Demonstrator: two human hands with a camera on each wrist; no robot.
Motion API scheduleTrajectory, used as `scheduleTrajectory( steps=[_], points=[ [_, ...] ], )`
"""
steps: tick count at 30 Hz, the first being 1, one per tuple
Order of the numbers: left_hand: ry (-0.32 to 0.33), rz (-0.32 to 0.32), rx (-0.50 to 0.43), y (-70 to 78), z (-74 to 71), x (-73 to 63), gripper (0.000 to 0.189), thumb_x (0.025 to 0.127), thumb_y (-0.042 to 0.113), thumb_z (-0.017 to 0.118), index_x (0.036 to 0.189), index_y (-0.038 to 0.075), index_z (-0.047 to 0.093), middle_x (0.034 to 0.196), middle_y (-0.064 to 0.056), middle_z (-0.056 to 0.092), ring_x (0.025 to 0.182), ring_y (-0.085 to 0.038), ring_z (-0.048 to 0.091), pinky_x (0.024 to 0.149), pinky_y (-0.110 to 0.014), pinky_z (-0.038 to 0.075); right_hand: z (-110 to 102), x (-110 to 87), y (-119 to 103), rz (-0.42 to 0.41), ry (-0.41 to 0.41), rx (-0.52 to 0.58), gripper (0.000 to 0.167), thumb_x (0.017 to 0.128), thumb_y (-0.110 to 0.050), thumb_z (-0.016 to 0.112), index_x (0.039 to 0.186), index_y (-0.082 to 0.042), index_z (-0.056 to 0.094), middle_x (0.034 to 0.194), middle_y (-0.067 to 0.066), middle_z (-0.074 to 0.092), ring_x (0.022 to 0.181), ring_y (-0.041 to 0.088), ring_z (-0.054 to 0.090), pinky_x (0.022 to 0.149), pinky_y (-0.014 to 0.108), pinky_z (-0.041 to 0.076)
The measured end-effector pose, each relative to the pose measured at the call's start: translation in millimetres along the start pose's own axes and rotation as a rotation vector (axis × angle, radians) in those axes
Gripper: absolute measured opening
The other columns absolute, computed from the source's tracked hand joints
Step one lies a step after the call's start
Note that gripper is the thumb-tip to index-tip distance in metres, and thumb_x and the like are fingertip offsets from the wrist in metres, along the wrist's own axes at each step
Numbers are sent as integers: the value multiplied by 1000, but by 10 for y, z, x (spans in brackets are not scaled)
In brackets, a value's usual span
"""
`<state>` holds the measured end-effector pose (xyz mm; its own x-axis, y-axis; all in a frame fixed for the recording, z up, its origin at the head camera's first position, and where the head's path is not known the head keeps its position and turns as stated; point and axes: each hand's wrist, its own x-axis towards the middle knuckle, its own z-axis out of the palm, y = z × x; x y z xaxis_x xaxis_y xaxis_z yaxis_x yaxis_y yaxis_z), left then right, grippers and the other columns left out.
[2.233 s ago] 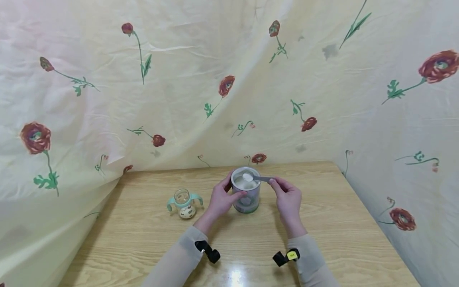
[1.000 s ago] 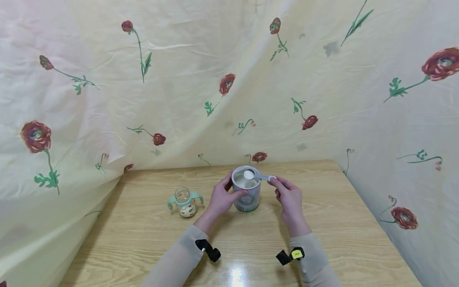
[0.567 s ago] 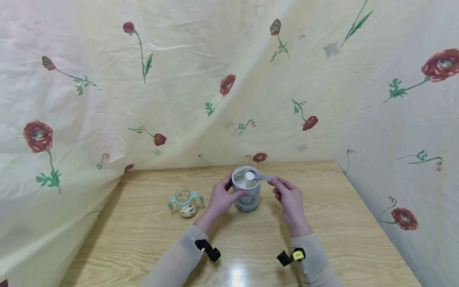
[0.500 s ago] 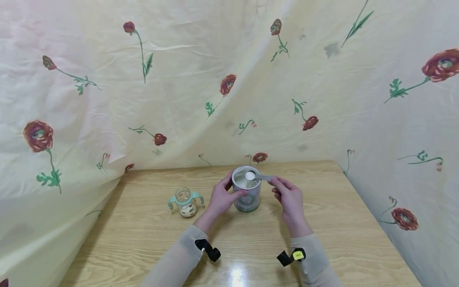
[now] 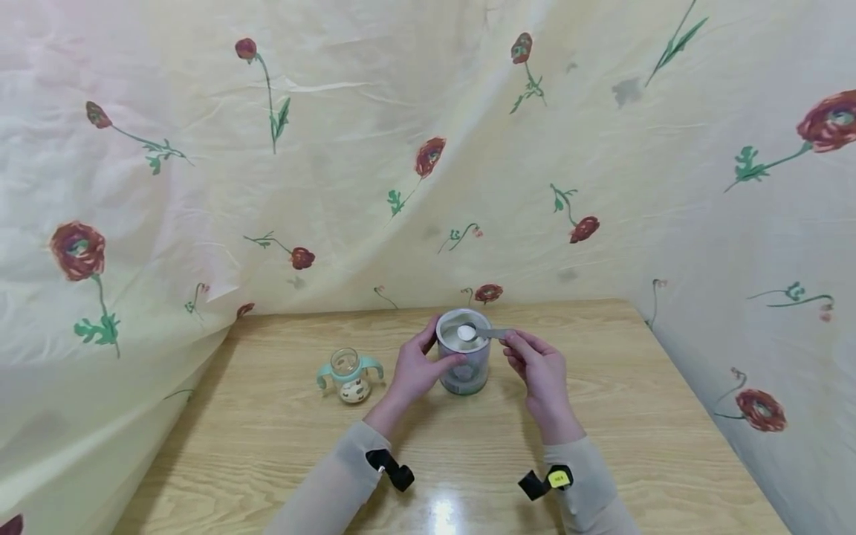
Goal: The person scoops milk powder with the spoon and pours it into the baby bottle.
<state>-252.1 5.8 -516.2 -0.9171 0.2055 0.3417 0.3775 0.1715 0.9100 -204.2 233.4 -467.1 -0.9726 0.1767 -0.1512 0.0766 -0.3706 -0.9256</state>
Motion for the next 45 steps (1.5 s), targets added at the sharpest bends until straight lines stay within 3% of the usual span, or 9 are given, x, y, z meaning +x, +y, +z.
scheduleTrajectory(
  steps=[7, 17, 26, 36, 39, 42, 45],
  points=[
    [12, -39, -12, 8, -13, -36, 93, 86, 37, 92, 163, 15, 46, 165, -6, 46, 150, -23, 45, 123, -41, 40, -11, 6, 9, 20, -21, 29, 8, 103, -20, 76, 97, -21, 82, 93, -7, 80, 85, 3, 72, 87, 17, 60],
    [31, -76, -27, 28, -146, -81, 88, 89, 34, 89, 162, 9, 45, 165, -4, 46, 148, -26, 50, 121, -38, 41, -7, 14, 8, 45, -39, 59, 10, 104, -21, 75, 98, -21, 82, 93, -8, 80, 84, 3, 70, 82, 15, 59],
    [95, -41, -130, 80, -324, -169, 81, 92, 28, 87, 159, 3, 48, 162, -9, 50, 147, -24, 51, 119, -32, 43, 1, 17, -7, 84, -37, 77, 8, 104, -22, 75, 99, -20, 82, 95, -8, 80, 85, 4, 66, 79, 14, 57],
    [128, 63, -20, 226, -725, -400, 72, 97, 20, 82, 159, 5, 48, 162, -6, 50, 145, -29, 53, 120, -36, 43, 54, -5, -9, 81, -63, 122, 10, 104, -19, 74, 97, -17, 81, 94, -6, 79, 80, 2, 67, 76, 14, 58],
    [142, 37, -46, 254, -881, -462, 71, 99, 24, 79, 161, 10, 47, 164, -2, 48, 147, -31, 50, 122, -43, 40, 77, -16, -16, 83, -64, 129, 9, 103, -18, 75, 97, -16, 81, 93, -5, 78, 80, 3, 67, 76, 15, 58],
    [194, 23, -110, 260, -1047, -514, 68, 101, 21, 77, 161, 12, 48, 164, 0, 47, 149, -30, 48, 123, -41, 39, 104, -32, -22, 94, -65, 135, 8, 103, -18, 75, 97, -17, 81, 92, -5, 78, 80, 4, 67, 76, 15, 58],
    [271, 72, -150, 228, -1206, -544, 63, 101, 12, 76, 158, 8, 50, 163, -5, 49, 150, -28, 47, 121, -34, 40, 138, -55, -26, 96, -67, 141, 11, 103, -16, 75, 96, -17, 82, 90, -5, 78, 79, 4, 67, 75, 15, 58]
  ],
)
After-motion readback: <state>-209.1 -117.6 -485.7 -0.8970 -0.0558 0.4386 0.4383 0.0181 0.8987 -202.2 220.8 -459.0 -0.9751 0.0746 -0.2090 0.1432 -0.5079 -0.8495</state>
